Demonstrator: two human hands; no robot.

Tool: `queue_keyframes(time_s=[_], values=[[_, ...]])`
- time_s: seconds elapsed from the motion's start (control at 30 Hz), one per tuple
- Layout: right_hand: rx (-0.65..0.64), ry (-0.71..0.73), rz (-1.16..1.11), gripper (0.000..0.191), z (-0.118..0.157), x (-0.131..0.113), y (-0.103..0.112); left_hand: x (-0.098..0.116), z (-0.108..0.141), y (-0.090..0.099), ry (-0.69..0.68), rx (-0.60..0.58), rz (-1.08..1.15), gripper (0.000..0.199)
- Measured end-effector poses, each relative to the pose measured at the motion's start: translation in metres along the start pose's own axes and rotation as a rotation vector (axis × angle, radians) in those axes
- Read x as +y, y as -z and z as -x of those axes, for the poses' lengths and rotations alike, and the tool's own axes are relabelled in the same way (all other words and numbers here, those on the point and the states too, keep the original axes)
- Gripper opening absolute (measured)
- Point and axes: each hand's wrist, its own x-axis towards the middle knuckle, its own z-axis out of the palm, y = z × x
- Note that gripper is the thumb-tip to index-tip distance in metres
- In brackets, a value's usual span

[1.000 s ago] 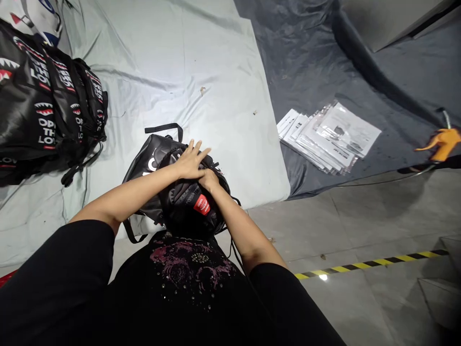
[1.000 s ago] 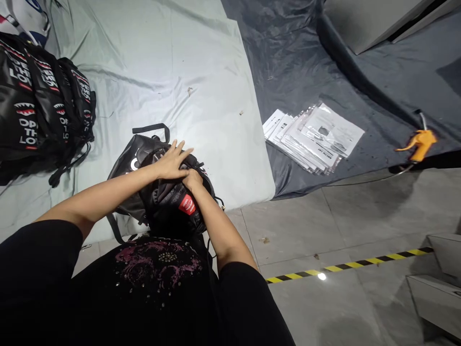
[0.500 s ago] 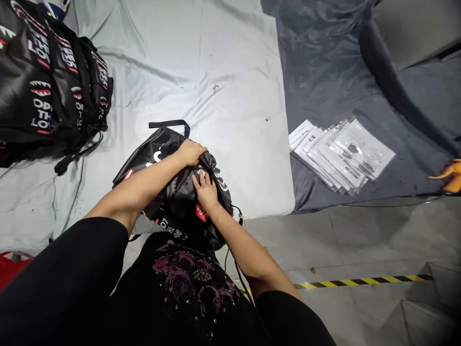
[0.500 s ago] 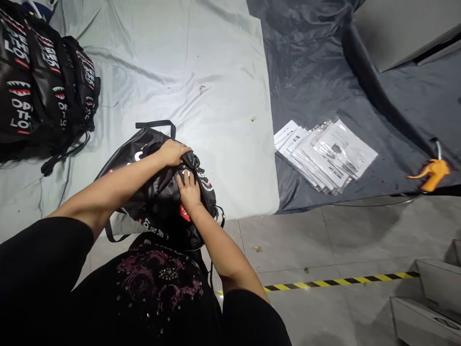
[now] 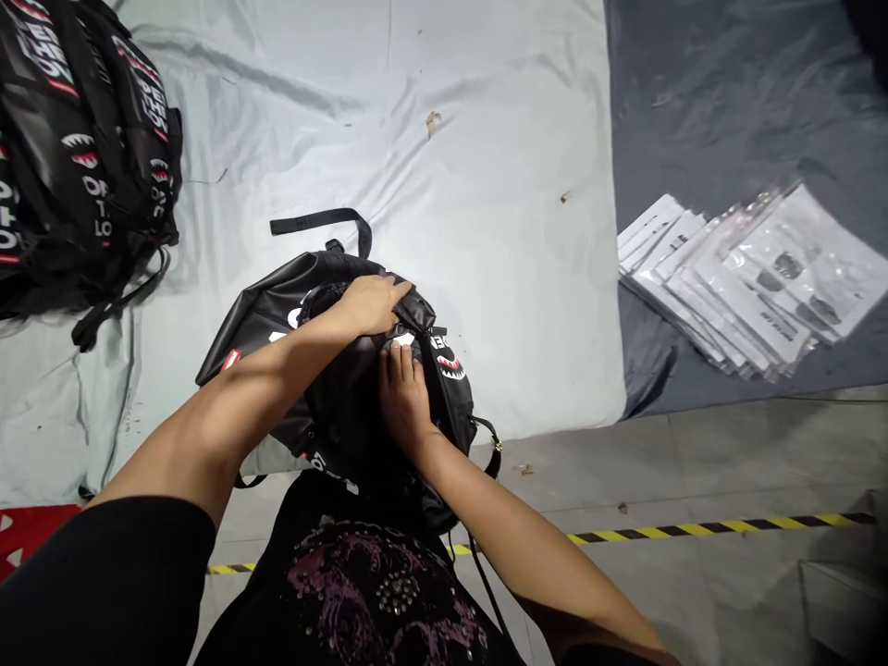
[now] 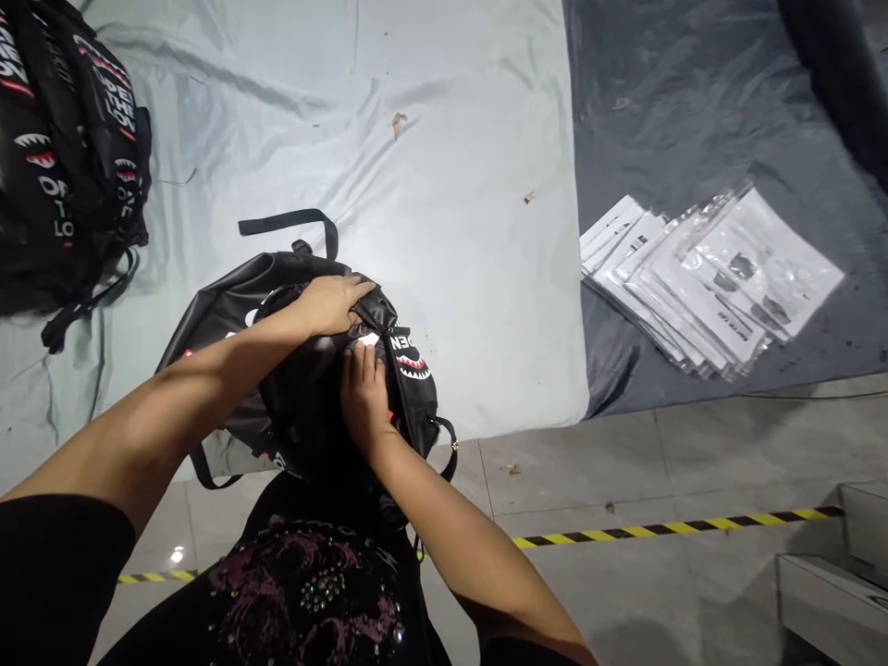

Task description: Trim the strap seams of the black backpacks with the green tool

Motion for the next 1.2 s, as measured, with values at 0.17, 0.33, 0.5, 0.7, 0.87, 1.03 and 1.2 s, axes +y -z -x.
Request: queue_keyframes(time_s=[0.17,0.33,0.5,0.7,0.87,1.03,1.2], values=[[0.052,0.022,0.021,0.05,0.005,0.001,-0.007,0.0,-0.001,0.001,0.0,0.005,0.024,0.054],[0.052,0.022,0.029,0.05,0.007,0.0,-0.006,0.001,-0.002,0.002,0.007,-0.014,0.044,0.051],[0.025,0.004,0.015,0.051,0.008,-0.002,0.003,0.003,-0.003,0.002,0.031,-0.047,0.079,0.048],[-0.001,-0.016,0.063,0.049,0.01,-0.002,0.005,0.005,-0.005,0.002,0.047,-0.073,0.116,0.048],[0.022,0.004,0.081,0.046,0.011,-0.001,0.007,0.007,-0.004,0.0,0.042,-0.049,0.131,0.046],[0.078,0.034,0.132,0.039,0.012,-0.001,0.012,0.008,0.001,-0.004,0.021,0.044,0.093,0.045],[0.021,-0.011,0.077,0.041,0.014,-0.003,0.013,0.009,0.004,-0.007,0.012,0.098,0.08,0.047]])
